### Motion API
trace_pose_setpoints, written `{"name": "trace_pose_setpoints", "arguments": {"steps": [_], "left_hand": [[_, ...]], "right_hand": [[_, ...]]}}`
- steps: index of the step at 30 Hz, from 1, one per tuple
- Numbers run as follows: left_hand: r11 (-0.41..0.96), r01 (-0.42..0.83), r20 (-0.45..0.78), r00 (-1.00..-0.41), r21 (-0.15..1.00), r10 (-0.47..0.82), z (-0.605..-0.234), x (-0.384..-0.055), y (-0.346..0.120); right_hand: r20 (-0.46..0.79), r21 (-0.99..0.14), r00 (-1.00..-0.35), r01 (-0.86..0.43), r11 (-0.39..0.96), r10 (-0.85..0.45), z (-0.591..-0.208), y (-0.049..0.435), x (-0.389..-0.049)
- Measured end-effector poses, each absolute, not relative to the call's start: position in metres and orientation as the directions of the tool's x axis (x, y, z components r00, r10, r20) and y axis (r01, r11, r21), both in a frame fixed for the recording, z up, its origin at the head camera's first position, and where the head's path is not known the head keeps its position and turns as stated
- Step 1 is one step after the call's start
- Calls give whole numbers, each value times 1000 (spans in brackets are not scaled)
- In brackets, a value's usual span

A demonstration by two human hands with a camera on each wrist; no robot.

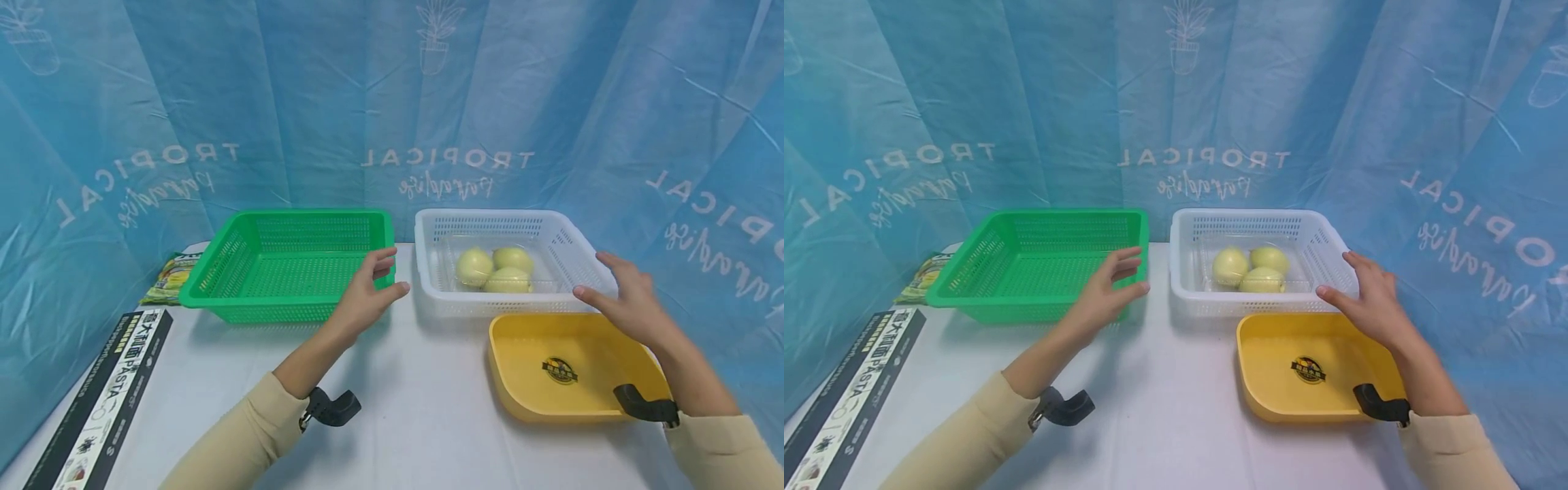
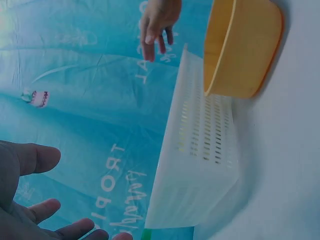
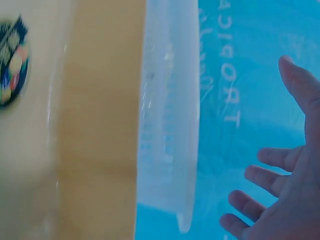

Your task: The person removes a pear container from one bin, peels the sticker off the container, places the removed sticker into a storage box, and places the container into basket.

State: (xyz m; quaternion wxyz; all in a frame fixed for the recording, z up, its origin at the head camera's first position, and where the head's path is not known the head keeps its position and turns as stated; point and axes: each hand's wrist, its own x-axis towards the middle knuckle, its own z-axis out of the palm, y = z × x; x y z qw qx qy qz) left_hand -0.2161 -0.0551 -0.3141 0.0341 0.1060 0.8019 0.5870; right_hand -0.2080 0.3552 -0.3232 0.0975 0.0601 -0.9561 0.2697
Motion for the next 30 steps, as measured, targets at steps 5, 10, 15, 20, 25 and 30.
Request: {"name": "trace_pose_setpoints", "arguments": {"steps": [5,10,15,20,25,30], "left_hand": [[299,165,102,-971,940,215,-316,-206,-69],[299,206,145,-966,932,214,-321,-197,-80],[322,236,173,-961,917,214,-326,-191,-88],[361,269,205,-957,893,208,-329,-185,-95],[376,281,219,-955,883,200,-331,-181,-100],[397,286,225,-955,872,194,-331,-179,-105]], "right_hand": [[299,-528,-949,-254,811,-103,-321,338,-198],[339,-542,-933,-300,785,-123,-322,318,-191],[344,-533,-930,-304,789,-126,-325,298,-184],[315,-527,-936,-312,791,-160,-329,282,-177],[309,-522,-934,-326,788,-181,-331,269,-172],[361,-492,-910,-373,787,-205,-336,258,-170]]}}
